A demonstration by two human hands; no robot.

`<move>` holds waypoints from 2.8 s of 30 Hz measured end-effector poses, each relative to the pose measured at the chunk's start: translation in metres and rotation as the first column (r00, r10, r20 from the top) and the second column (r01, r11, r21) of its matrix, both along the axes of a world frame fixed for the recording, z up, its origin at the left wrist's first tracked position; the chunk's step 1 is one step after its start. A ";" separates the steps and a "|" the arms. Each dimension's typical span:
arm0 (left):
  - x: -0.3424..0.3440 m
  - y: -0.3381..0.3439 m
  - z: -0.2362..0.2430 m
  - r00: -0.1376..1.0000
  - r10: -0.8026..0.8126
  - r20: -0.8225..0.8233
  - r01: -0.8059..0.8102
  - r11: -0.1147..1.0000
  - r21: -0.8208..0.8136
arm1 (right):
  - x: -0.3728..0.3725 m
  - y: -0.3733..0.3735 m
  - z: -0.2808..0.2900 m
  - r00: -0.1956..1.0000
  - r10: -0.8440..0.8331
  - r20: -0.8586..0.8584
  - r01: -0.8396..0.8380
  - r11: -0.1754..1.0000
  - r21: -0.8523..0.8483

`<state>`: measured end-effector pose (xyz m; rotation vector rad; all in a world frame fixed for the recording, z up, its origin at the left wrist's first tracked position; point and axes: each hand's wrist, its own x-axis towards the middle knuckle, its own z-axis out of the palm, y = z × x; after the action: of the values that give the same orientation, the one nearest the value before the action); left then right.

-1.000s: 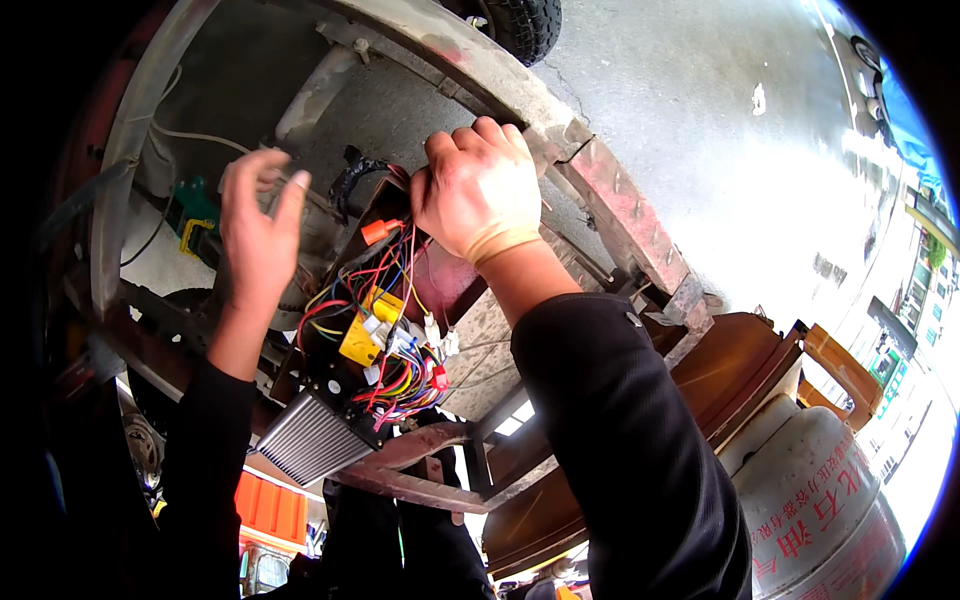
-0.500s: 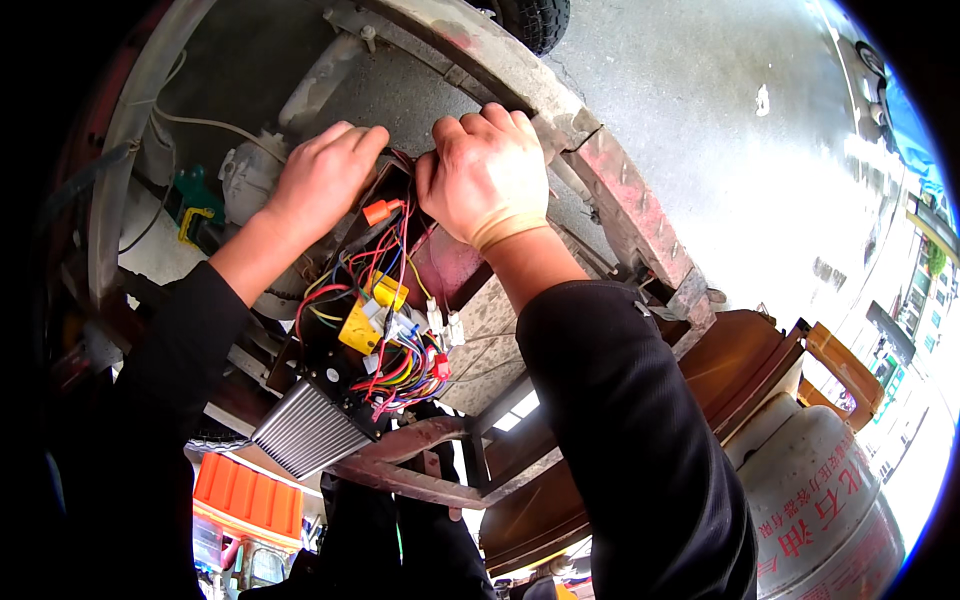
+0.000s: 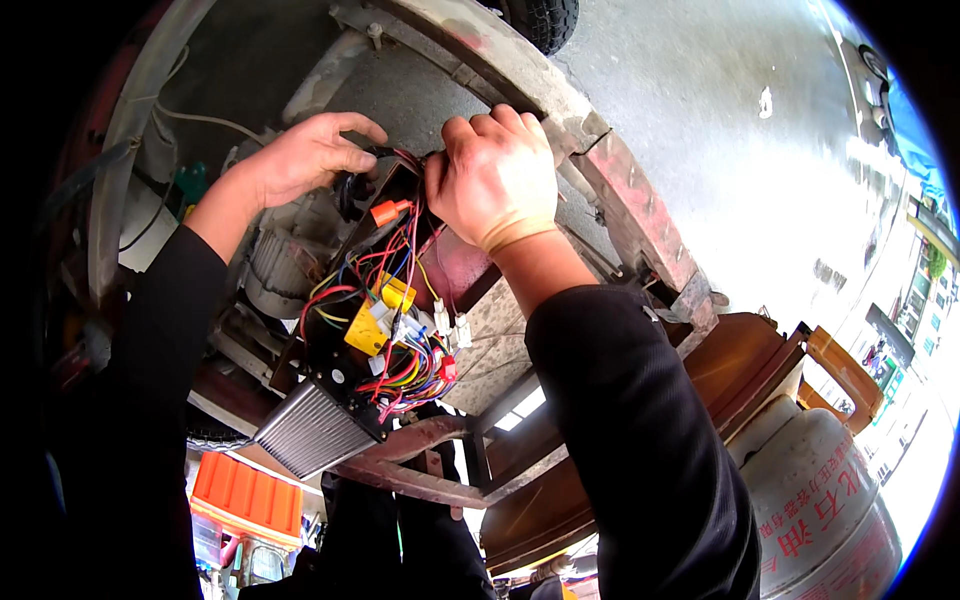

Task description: The person works on the electrical system of a yellow three-wheeled vehicle, connecting wires and securing a metal box. They then move to the front of the vehicle, wrap electrical tape around the handlebar area, and use a power drill to tighten bolts on the front assembly.

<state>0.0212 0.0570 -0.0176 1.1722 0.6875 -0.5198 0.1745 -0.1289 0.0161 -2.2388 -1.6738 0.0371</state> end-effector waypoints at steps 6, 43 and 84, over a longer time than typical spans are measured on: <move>-0.004 -0.010 0.012 0.998 0.069 0.002 -0.068 0.983 0.169 | 0.000 0.000 0.001 1.000 0.001 -0.002 -0.001 1.000 0.009; -0.024 -0.038 -0.034 0.981 -0.026 0.194 -0.085 0.838 0.539 | 0.000 0.000 0.003 1.000 0.009 0.006 -0.009 1.000 -0.006; -0.186 -0.144 0.151 0.834 0.551 -0.039 -0.548 0.816 -0.186 | -0.053 0.003 0.136 0.868 0.173 -0.465 -0.320 0.911 -0.258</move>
<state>-0.1647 -0.0874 0.1334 0.7434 0.9009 -0.0773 0.1217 -0.1264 0.1521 -1.9989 -1.7788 0.8773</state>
